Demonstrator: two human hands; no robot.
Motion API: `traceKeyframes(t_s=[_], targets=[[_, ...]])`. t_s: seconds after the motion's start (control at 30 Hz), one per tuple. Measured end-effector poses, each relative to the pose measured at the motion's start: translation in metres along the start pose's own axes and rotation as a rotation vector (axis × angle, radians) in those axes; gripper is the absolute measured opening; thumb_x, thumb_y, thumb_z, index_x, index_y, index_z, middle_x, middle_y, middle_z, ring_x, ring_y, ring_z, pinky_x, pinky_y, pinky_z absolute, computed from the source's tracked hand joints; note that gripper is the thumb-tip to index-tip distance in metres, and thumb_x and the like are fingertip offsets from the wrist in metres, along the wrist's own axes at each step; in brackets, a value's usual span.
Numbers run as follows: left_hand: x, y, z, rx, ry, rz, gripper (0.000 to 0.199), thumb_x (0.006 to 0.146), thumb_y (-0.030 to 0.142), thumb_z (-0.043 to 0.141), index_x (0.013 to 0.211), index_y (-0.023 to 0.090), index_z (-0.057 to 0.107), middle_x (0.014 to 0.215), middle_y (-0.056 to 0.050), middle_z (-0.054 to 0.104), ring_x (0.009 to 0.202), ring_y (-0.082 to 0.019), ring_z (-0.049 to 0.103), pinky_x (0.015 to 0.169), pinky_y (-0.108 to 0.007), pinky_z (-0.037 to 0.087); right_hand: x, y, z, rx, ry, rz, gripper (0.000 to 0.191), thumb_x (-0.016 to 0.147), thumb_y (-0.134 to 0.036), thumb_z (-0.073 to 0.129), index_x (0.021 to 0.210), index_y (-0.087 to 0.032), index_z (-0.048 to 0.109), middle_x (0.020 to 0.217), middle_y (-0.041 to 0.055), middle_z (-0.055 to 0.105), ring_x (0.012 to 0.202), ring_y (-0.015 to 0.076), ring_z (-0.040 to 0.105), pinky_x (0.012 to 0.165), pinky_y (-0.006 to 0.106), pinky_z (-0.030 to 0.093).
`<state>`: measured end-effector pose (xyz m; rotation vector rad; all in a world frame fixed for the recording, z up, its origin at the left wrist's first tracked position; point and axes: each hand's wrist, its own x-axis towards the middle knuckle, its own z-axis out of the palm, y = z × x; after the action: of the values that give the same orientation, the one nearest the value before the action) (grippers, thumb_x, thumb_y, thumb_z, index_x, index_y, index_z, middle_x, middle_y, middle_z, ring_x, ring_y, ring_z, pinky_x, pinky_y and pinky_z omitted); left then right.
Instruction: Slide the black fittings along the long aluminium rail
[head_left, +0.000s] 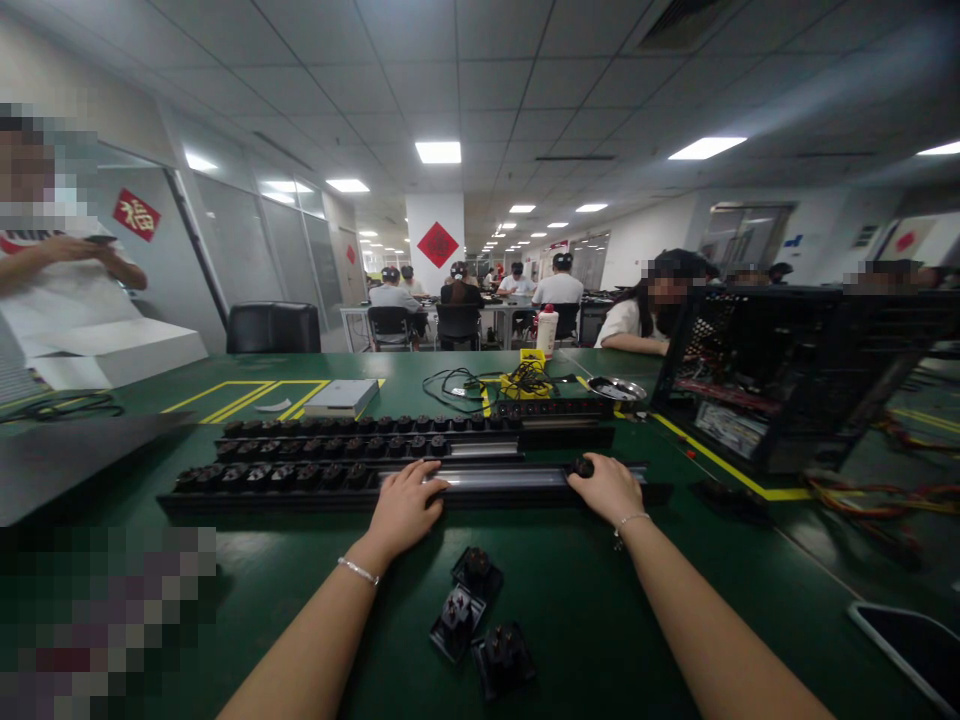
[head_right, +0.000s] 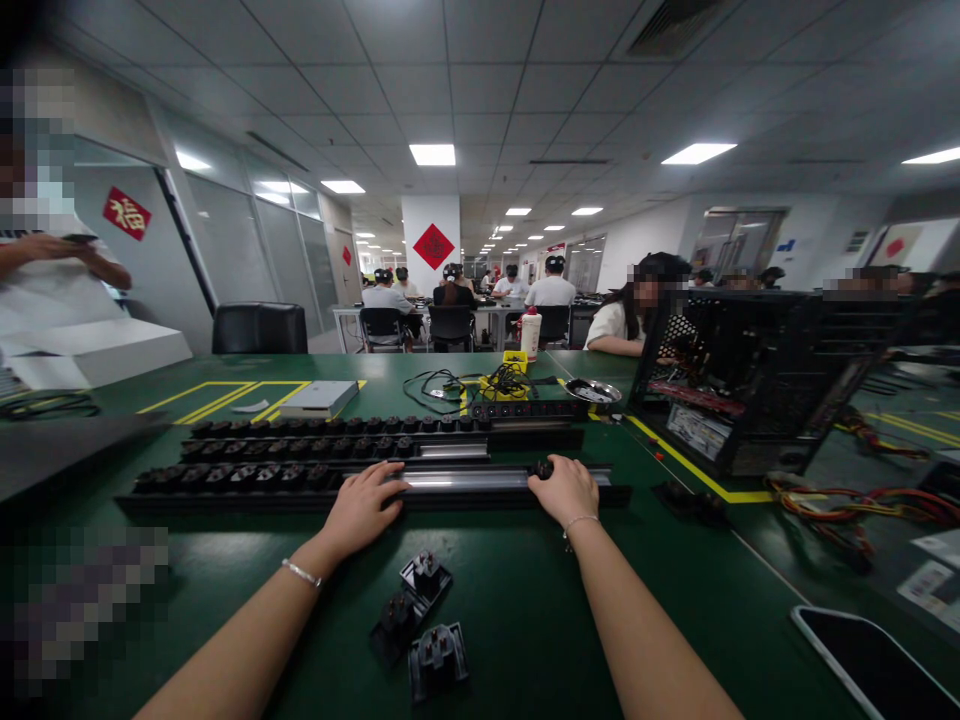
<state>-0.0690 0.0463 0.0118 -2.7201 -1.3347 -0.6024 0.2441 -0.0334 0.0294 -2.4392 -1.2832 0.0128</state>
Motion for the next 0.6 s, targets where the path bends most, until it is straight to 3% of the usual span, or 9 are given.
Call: traceKeyframes(t_s=[0.2,0.33,0.6], targets=[[0.000,0.000,0.000,-0.005,0.006,0.000,0.030,0.077,0.029,0.051,0.103,0.037,0.062,0.133,0.003,0.050,0.125,-0.023,0.039,0.097,-0.044,0.035,-0.007,-0.002,0.004,0.012,0.032,0.004,0.061,0.077,-0.055,0.041,0.122,-0.016,0.053,0.128,0.0107,0.052,0.123,0.0278,0.038,0.101,0.041,0.028],[0.000,-0.001,0.001,0.002,0.006,0.007,0.030,0.077,0.029,0.050,0.104,0.037,0.062,0.133,0.004,0.049,0.126,-0.023,0.039,0.097,-0.044,0.035,-0.012,-0.005,0.010,-0.037,0.104,0.030,0.060,0.078,-0.054,0.039,0.122,-0.016,0.054,0.136,0.0092,0.044,0.130,0.0282,0.027,0.104,0.044,0.021],[0.000,0.000,0.001,-0.003,-0.001,0.003,0.031,0.077,0.029,0.052,0.105,0.037,0.061,0.134,0.004,0.049,0.126,-0.023,0.039,0.097,-0.045,0.035,-0.009,-0.001,0.013,-0.018,0.144,0.026,0.058,0.077,-0.046,0.040,0.123,-0.014,0.051,0.128,0.0094,0.052,0.125,0.0270,0.035,0.103,0.041,0.022]])
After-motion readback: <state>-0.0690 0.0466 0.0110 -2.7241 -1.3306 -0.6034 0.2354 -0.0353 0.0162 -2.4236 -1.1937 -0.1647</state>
